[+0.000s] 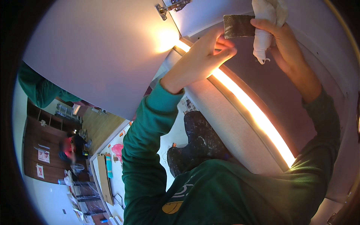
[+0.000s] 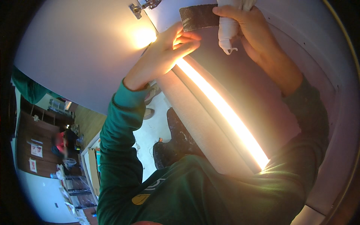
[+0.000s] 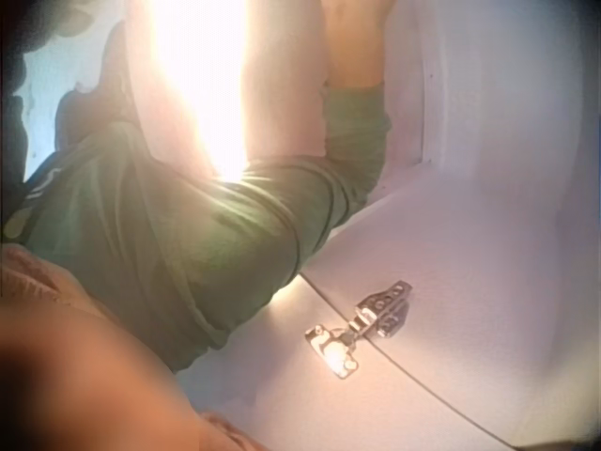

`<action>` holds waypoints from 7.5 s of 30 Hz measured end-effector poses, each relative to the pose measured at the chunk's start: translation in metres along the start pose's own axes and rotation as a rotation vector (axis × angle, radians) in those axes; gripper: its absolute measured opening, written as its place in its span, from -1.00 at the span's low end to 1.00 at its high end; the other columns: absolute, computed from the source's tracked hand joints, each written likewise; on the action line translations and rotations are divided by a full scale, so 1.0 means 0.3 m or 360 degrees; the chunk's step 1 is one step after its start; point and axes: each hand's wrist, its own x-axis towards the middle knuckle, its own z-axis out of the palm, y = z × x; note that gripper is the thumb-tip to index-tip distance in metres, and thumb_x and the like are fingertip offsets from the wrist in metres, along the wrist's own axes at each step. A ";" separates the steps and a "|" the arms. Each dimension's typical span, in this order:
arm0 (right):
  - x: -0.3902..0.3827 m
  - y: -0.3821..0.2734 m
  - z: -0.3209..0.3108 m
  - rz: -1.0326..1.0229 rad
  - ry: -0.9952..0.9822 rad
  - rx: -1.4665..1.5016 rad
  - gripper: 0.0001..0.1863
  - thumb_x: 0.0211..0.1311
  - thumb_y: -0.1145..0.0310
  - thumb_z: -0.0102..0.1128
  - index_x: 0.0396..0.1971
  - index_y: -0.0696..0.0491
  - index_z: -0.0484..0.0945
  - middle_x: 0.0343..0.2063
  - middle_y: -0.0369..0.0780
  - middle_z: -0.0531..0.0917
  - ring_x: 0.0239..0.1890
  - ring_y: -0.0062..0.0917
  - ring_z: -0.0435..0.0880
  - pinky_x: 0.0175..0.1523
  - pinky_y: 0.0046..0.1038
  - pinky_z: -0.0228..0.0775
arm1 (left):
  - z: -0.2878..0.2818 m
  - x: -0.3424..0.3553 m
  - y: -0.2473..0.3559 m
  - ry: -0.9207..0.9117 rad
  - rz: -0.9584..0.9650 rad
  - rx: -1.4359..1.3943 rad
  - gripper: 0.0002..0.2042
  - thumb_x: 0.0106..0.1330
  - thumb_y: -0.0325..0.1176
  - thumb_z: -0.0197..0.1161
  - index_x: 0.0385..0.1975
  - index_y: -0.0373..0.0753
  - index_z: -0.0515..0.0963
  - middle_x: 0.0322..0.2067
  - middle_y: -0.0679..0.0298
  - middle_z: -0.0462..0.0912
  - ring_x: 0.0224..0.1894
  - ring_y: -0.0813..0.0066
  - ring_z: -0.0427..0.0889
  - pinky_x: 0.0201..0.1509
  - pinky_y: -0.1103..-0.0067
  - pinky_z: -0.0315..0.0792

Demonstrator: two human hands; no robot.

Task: The person kneels in front of an open cabinet and installs an LED strip along the inner edge. They use a cloth to wipe the surface and a small tool to press the strip into place, adjusting it along the length of the cabinet.

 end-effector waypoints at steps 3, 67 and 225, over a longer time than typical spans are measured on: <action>0.003 0.005 -0.015 -0.0049 -0.0005 0.0000 -0.59 0.20 0.26 0.46 -0.08 0.09 0.48 -0.37 -0.30 0.54 -0.41 -0.57 0.62 -0.37 -0.42 0.53 | -0.042 -0.028 -0.028 -0.0263 0.0010 0.0085 -0.68 0.49 -0.29 0.28 0.11 -0.36 0.59 0.00 0.11 0.72 0.06 0.35 0.73 0.16 0.42 0.61; -0.028 -0.024 0.013 -0.0021 -0.0079 0.0348 -0.54 0.20 0.47 0.33 0.06 0.13 0.35 -0.36 -0.26 0.51 -0.47 -0.53 0.60 -0.51 -0.48 0.52 | -0.073 0.016 -0.106 -0.0318 -0.0239 0.0204 -0.75 0.43 -0.30 0.34 -0.14 -0.39 0.67 -0.25 0.12 0.77 -0.21 0.38 0.73 -0.10 0.49 0.59; -0.061 0.002 0.075 0.0179 -0.0032 0.0146 -0.58 0.22 0.35 0.39 0.00 0.18 0.45 -0.36 -0.22 0.59 -0.36 -0.52 0.62 -0.28 -0.42 0.50 | 0.079 -0.100 0.016 0.0347 -0.0096 -0.0853 -0.51 0.65 0.03 -0.05 0.07 -0.33 0.58 -0.09 0.20 0.72 -0.09 0.46 0.71 -0.12 0.54 0.52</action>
